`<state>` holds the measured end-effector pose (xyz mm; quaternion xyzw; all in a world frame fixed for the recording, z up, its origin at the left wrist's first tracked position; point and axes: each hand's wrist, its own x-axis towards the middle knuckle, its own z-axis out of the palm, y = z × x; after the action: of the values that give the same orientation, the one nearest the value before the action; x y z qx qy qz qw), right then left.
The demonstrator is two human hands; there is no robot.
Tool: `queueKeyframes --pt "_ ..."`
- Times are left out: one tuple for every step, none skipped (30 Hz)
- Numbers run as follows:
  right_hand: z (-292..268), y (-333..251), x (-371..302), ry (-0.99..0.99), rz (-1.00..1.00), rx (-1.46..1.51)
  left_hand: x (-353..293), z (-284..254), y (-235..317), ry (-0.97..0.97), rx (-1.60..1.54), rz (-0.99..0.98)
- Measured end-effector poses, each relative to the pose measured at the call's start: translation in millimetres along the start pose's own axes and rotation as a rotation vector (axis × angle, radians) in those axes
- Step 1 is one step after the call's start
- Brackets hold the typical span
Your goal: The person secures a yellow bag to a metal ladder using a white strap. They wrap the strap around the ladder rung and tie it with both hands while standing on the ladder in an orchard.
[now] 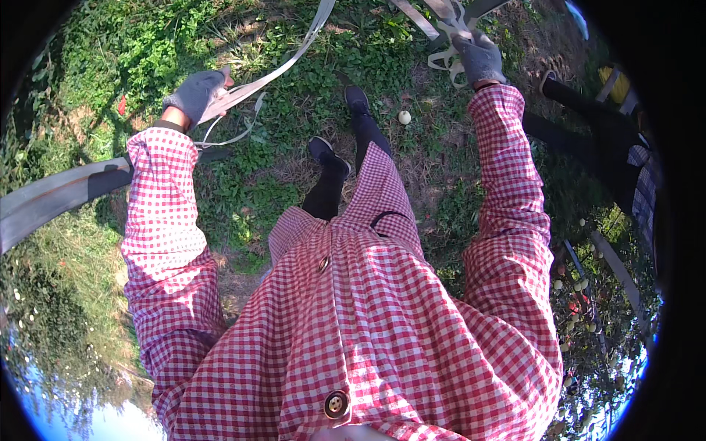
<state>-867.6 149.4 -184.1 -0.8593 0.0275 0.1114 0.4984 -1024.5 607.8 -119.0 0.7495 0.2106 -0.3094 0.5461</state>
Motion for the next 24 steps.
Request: queueKeyframes --pt "-1 -23 -16 0.035 0.108 0.042 8 -8 -6 0.237 -0.135 0.073" --pt "-8 -14 -22 -0.037 0.085 0.111 3 0 17 0.57 0.321 0.259" --pt "-27 -10 -32 -0.088 0.064 0.152 -1 17 52 0.876 0.755 0.467" --pt "-14 -24 -51 -0.14 0.067 0.24 -8 25 68 0.854 0.559 0.548" --pt "-5 -38 -68 -0.181 0.037 0.273 -9 36 82 0.824 0.347 0.637" --pt "6 -42 -80 -0.269 0.07 0.326 -4 46 88 0.64 0.193 0.84" --pt "19 -41 -94 -0.335 0.105 0.442 -1 74 98 0.39 -0.009 0.729" --pt "43 -47 -108 -0.38 0.182 0.536 -1 104 100 0.163 -0.353 0.663" --pt "57 -46 -120 -0.397 0.272 0.564 22 130 100 0.182 -0.139 0.6" --pt "66 -53 -134 -0.448 0.348 0.615 35 150 106 0.124 -0.231 0.59" --pt "75 -54 -143 -0.512 0.347 0.634 47 170 113 0.068 -0.322 0.583" --pt "85 -51 -150 -0.582 0.341 0.78 57 187 120 0.022 -0.414 0.572" --pt "90 -43 -155 -0.636 0.353 0.932 45 197 142 -0.074 -0.671 0.128" --pt "88 -44 -156 -0.718 0.471 0.984 46 194 139 -0.103 -0.727 0.094" --pt "83 -45 -152 -0.8 0.593 1.03 50 191 132 -0.135 -0.783 0.058" --pt "71 -30 -152 -0.834 0.495 1.081 49 198 104 -0.148 -0.845 0.172" --pt "65 -24 -135 -0.645 0.469 1.018 51 196 95 0.081 -0.598 0.275" --pt "57 -20 -111 -0.557 0.326 0.937 52 188 85 0.19 -0.402 0.357" --pt "55 -24 -87 -0.467 0.186 0.857 56 182 70 0.298 -0.202 0.434" --pt "62 -37 -64 -0.389 0.126 0.818 63 176 56 0.403 0.037 0.517" --pt "67 -51 -41 -0.298 0.074 0.771 63 177 57 0.38 -0.013 0.405" --pt "79 -72 -16 -0.238 -0.024 0.63 68 173 53 0.362 -0.033 0.388" --pt "93 -94 9 -0.175 -0.121 0.486 73 170 47 0.341 -0.057 0.37" --pt "106 -108 34 -0.104 -0.148 0.469 70 163 57 0.215 -0.156 0.297"
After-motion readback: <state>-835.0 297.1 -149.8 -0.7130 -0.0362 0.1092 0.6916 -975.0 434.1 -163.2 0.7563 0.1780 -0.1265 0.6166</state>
